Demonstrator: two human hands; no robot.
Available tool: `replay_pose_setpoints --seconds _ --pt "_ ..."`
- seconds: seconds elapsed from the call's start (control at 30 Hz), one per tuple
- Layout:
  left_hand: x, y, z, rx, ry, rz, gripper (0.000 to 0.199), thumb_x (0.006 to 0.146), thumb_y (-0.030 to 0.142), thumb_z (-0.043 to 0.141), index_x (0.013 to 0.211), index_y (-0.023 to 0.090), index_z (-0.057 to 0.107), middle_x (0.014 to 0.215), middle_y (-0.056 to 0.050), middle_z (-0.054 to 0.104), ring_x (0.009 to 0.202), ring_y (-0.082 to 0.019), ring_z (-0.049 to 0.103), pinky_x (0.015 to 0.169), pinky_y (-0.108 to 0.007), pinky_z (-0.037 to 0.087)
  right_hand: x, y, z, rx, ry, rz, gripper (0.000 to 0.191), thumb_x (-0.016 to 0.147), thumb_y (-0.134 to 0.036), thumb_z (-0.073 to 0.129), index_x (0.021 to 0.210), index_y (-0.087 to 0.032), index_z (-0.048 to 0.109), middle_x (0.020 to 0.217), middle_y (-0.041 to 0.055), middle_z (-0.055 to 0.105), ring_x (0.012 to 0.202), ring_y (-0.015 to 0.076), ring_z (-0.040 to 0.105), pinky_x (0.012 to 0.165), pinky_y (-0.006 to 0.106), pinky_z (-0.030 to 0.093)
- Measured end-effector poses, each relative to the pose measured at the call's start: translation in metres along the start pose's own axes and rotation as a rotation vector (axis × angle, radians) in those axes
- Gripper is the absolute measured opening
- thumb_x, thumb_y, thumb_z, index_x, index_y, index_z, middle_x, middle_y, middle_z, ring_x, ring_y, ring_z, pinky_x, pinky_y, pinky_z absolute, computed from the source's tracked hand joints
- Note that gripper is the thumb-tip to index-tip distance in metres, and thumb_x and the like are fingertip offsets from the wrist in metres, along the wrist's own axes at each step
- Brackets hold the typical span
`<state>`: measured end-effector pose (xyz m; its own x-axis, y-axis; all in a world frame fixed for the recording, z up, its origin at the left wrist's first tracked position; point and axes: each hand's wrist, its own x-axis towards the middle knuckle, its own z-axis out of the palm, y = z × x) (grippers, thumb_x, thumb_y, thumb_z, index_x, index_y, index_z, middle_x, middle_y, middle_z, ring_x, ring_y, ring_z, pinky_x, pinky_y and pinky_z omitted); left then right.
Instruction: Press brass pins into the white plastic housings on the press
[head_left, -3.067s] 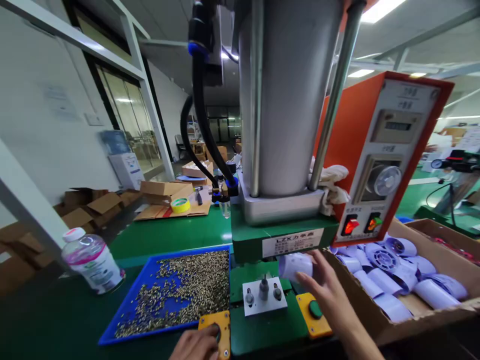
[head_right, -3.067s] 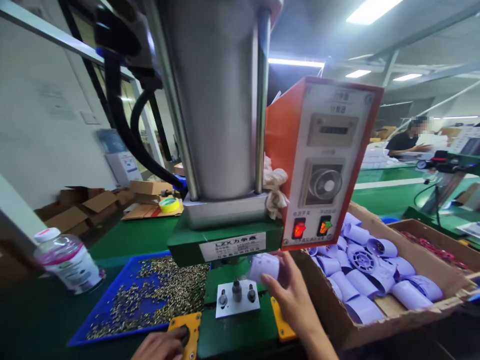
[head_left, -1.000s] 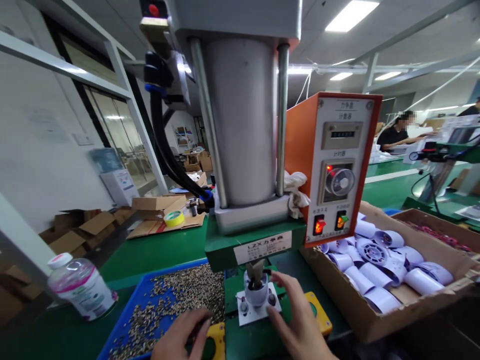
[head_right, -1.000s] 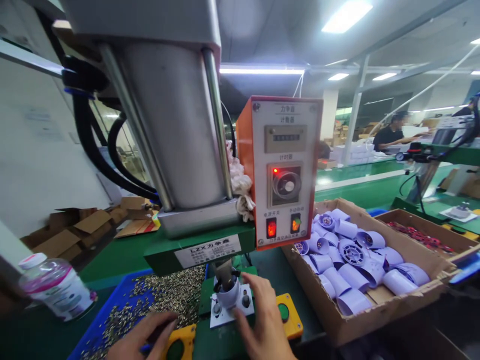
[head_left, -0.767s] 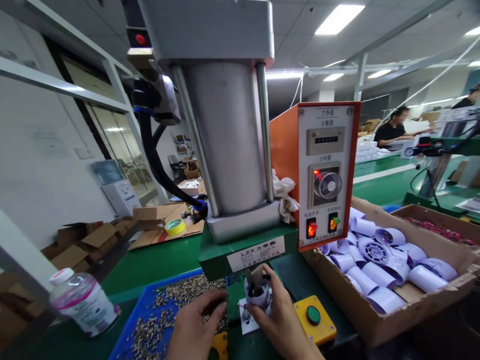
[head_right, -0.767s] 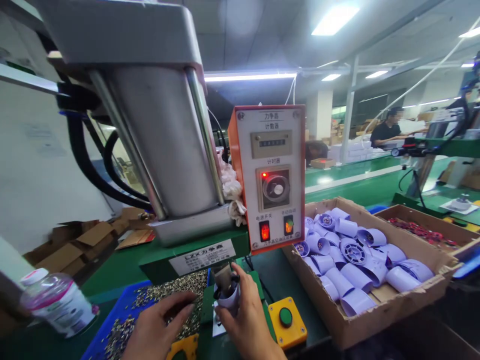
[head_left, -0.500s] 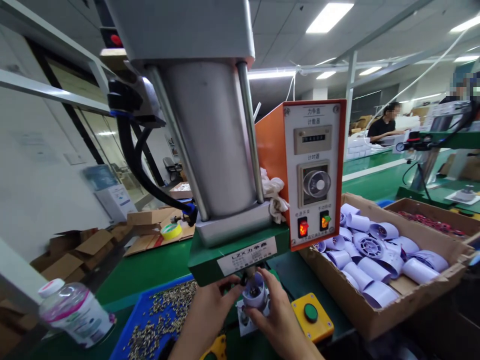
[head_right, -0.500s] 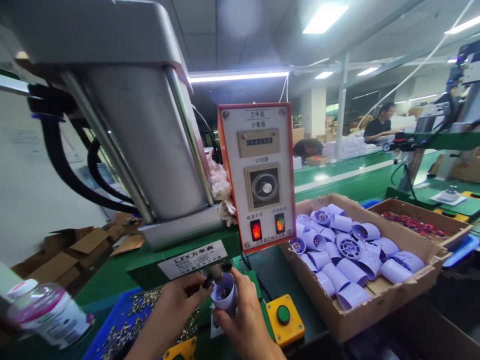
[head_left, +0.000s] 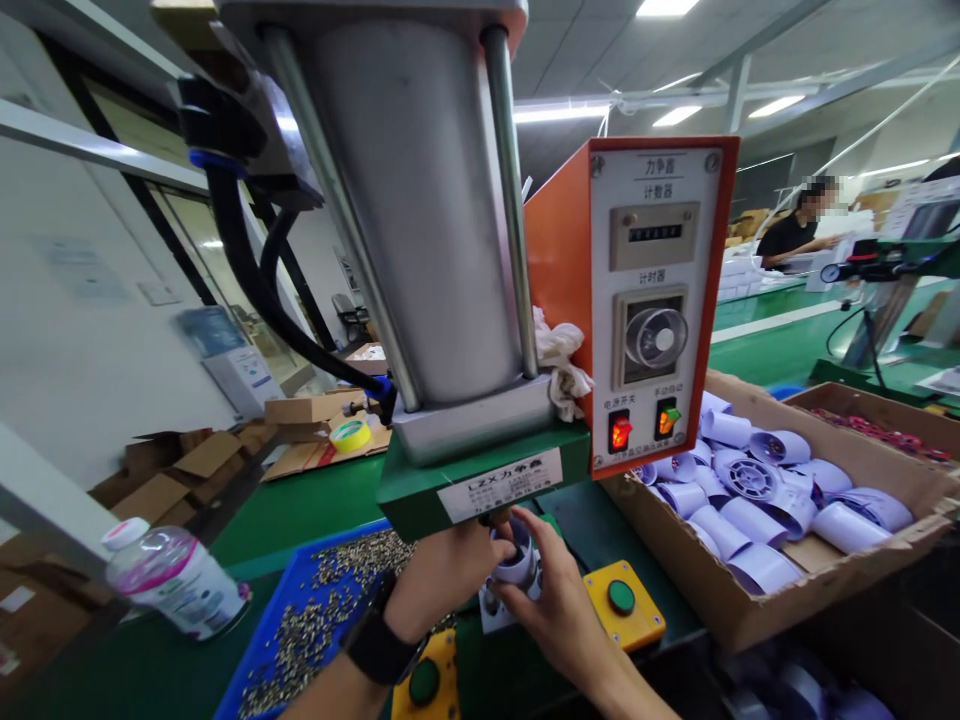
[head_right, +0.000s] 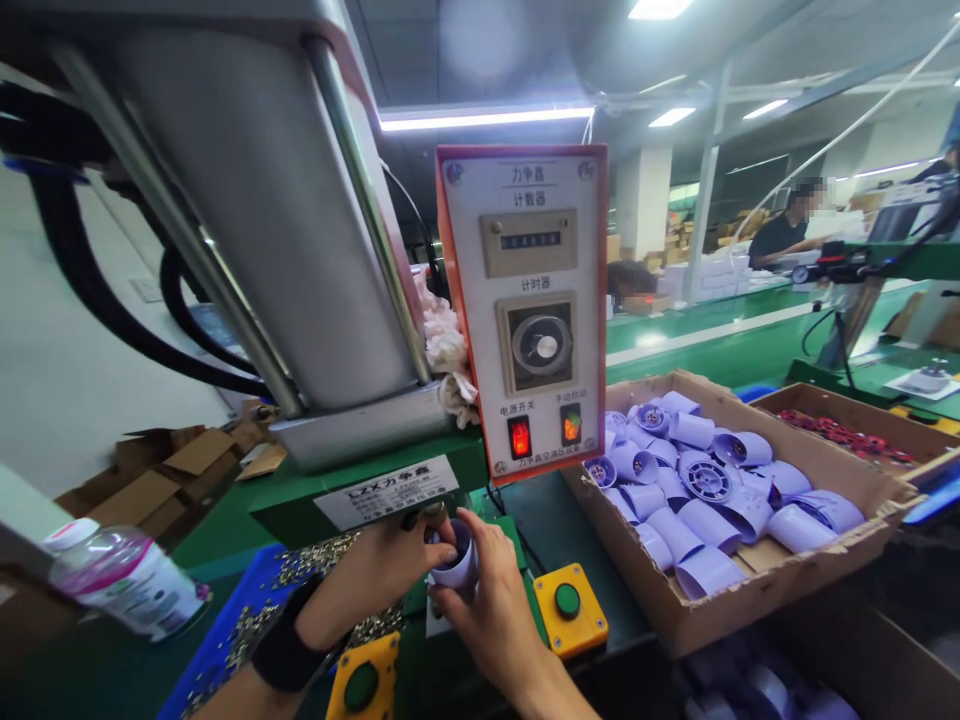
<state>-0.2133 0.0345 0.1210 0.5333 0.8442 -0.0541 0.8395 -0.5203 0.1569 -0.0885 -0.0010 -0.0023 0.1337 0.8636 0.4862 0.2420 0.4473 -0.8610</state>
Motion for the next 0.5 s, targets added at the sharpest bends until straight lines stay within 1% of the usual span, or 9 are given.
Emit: replay_pose_setpoints --seconds 0.1,0.17,0.23,0.3,0.37,0.4,0.43,0.47,0.5 --pt "0.004 0.004 -0.002 -0.031 0.021 -0.017 0.012 0.08 0.014 0.059 0.087 0.022 0.065 0.103 -0.003 0.07 0.098 -0.023 0.063 0.084 -0.034 0.045 0.002 -0.004 0.001 -0.033 -0.001 -0.021 0.067 0.073 -0.015 0.064 0.136 -0.024 0.042 0.13 0.0076 0.058 0.121 0.0242 0.054 0.105 0.043 0.044" --pt "0.005 0.009 -0.007 -0.069 0.047 -0.033 0.012 0.078 0.015 0.061 0.087 0.022 0.065 0.1 -0.002 0.071 0.095 -0.022 0.064 0.083 -0.032 0.046 0.003 -0.007 -0.001 -0.099 -0.025 -0.026 0.07 0.072 -0.012 0.065 0.137 -0.023 0.041 0.129 0.0078 0.059 0.119 0.0242 0.055 0.103 0.042 0.046" --pt "-0.002 0.012 -0.01 -0.116 0.097 -0.058 0.013 0.08 0.022 0.061 0.092 0.023 0.065 0.101 -0.001 0.071 0.096 -0.02 0.065 0.085 -0.03 0.047 0.001 -0.008 -0.01 -0.216 -0.05 -0.05 0.077 0.07 -0.009 0.068 0.139 -0.023 0.039 0.128 0.0078 0.059 0.119 0.0252 0.055 0.102 0.043 0.046" --pt "-0.02 0.007 -0.006 -0.158 0.155 -0.108 0.018 0.088 0.031 0.054 0.1 0.025 0.065 0.103 0.001 0.072 0.096 -0.018 0.065 0.086 -0.03 0.049 -0.007 -0.003 -0.028 -0.372 -0.047 -0.12 0.073 0.073 -0.011 0.068 0.139 -0.025 0.04 0.127 0.0069 0.06 0.117 0.0259 0.055 0.1 0.044 0.047" --pt "-0.049 -0.009 0.013 -0.165 0.242 -0.166 0.026 0.094 0.036 0.043 0.105 0.028 0.065 0.106 0.001 0.072 0.097 -0.019 0.066 0.086 -0.034 0.052 -0.021 0.008 -0.051 -0.534 0.003 -0.217 0.054 0.082 -0.016 0.063 0.133 -0.026 0.047 0.121 0.0053 0.063 0.11 0.0247 0.058 0.094 0.042 0.049" --pt "-0.065 -0.021 0.029 -0.136 0.343 -0.186 0.029 0.094 0.04 0.041 0.106 0.029 0.065 0.107 0.001 0.072 0.101 -0.021 0.066 0.088 -0.036 0.053 -0.03 0.015 -0.062 -0.608 0.033 -0.265 0.043 0.087 -0.018 0.058 0.128 -0.026 0.051 0.115 0.0045 0.065 0.104 0.0236 0.059 0.09 0.04 0.05" --pt "-0.082 -0.033 0.046 -0.076 0.472 -0.18 0.031 0.093 0.045 0.042 0.106 0.029 0.066 0.106 0.0 0.072 0.101 -0.022 0.066 0.086 -0.037 0.055 -0.038 0.022 -0.073 -0.673 0.059 -0.312 0.034 0.089 -0.02 0.054 0.123 -0.025 0.054 0.108 0.0039 0.067 0.097 0.0224 0.06 0.084 0.037 0.05" --pt "-0.098 -0.046 0.065 -0.011 0.488 -0.122 0.032 0.092 0.047 0.045 0.11 0.03 0.065 0.109 -0.001 0.072 0.103 -0.023 0.066 0.086 -0.037 0.056 -0.045 0.028 -0.082 -0.726 0.079 -0.361 0.028 0.091 -0.021 0.052 0.119 -0.024 0.057 0.102 0.0034 0.069 0.091 0.0214 0.061 0.08 0.035 0.05" --pt "-0.112 -0.057 0.083 0.043 0.505 -0.069 0.031 0.09 0.048 0.049 0.113 0.032 0.065 0.108 0.001 0.073 0.101 -0.023 0.067 0.083 -0.034 0.058 -0.052 0.033 -0.088 -0.766 0.092 -0.409 0.025 0.091 -0.021 0.051 0.115 -0.023 0.058 0.098 0.0032 0.069 0.087 0.0206 0.061 0.077 0.034 0.049"
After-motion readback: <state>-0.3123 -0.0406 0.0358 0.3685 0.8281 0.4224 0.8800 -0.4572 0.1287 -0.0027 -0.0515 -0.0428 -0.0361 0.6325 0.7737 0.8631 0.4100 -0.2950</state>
